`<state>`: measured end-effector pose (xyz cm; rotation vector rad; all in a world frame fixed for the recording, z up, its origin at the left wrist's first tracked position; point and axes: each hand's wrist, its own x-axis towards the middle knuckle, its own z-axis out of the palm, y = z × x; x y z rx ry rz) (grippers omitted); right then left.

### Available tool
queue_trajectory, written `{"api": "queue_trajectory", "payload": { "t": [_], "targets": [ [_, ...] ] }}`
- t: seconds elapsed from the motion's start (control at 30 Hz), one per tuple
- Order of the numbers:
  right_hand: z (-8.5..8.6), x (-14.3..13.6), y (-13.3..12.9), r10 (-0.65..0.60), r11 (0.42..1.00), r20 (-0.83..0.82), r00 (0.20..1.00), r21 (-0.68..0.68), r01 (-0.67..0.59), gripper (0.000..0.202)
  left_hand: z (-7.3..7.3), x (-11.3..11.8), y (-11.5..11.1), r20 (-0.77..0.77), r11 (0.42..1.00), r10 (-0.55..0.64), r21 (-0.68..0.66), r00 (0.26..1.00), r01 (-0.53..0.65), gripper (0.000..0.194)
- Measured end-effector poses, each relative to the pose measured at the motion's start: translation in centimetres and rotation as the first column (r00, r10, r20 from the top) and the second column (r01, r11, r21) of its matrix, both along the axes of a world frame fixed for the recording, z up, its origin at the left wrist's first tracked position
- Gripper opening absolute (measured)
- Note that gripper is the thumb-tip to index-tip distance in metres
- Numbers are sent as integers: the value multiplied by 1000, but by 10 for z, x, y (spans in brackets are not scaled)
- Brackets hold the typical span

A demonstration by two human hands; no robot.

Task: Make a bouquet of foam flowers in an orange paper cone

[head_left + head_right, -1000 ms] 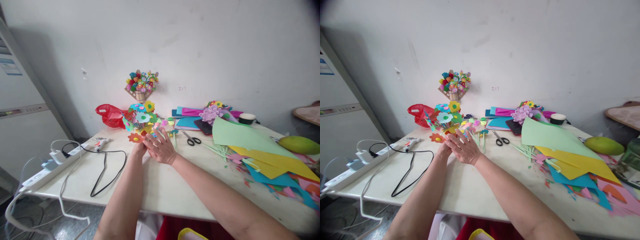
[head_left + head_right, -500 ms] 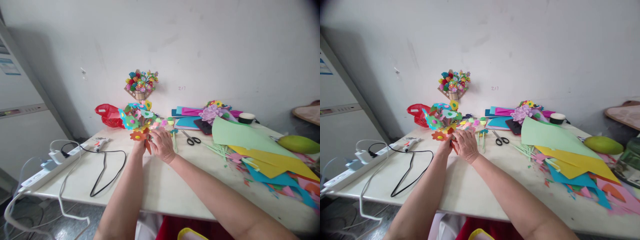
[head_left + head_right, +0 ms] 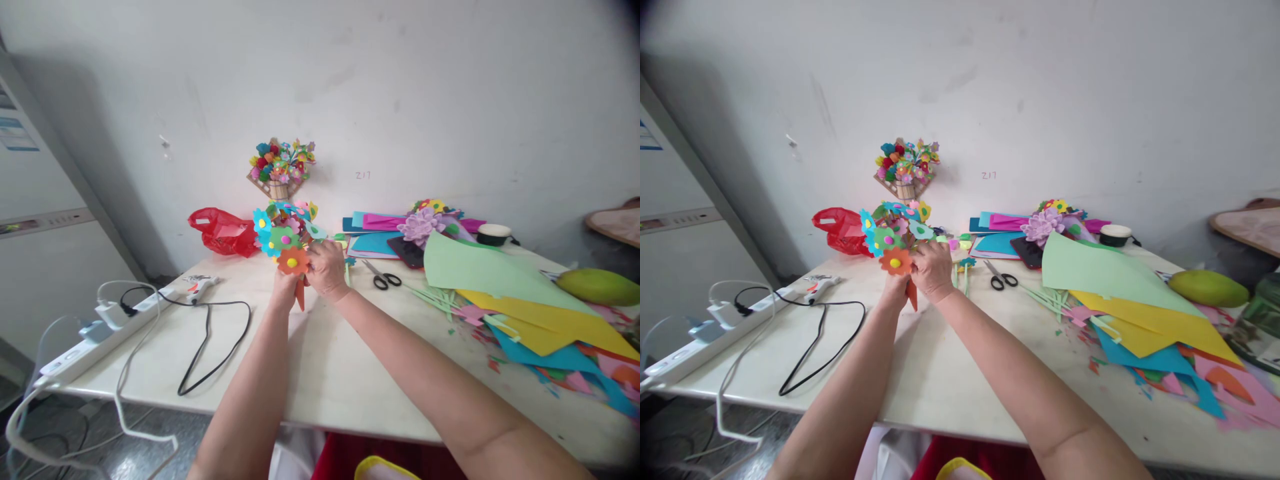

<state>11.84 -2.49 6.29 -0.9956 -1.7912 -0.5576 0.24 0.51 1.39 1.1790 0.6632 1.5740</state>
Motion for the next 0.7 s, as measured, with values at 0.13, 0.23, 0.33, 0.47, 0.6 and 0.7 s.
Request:
{"api": "queue_trajectory", "payload": {
  "t": [0.13,0.23,0.33,0.47,0.6,0.7],
  "targets": [
    [14,2,3,-34,997,-89,995,-75,28,20,6,3,-7,-67,998,45,57,997,-41,29],
    [20,4,4,-23,989,-114,993,-147,6,18,8,4,-10,-73,998,24,63,997,-20,29],
    [23,5,4,-33,974,-117,993,-225,6,18,7,3,-9,-79,998,7,63,997,-2,27],
    [26,5,2,-58,951,-100,993,-308,24,20,6,2,-9,-89,997,-8,71,996,14,26],
    [27,6,1,-58,940,-73,996,-341,30,21,6,3,-10,-90,998,-10,65,996,16,25],
    [27,6,2,-55,929,-65,996,-370,27,20,6,3,-9,-101,997,-19,71,995,26,23]
  ]
}}
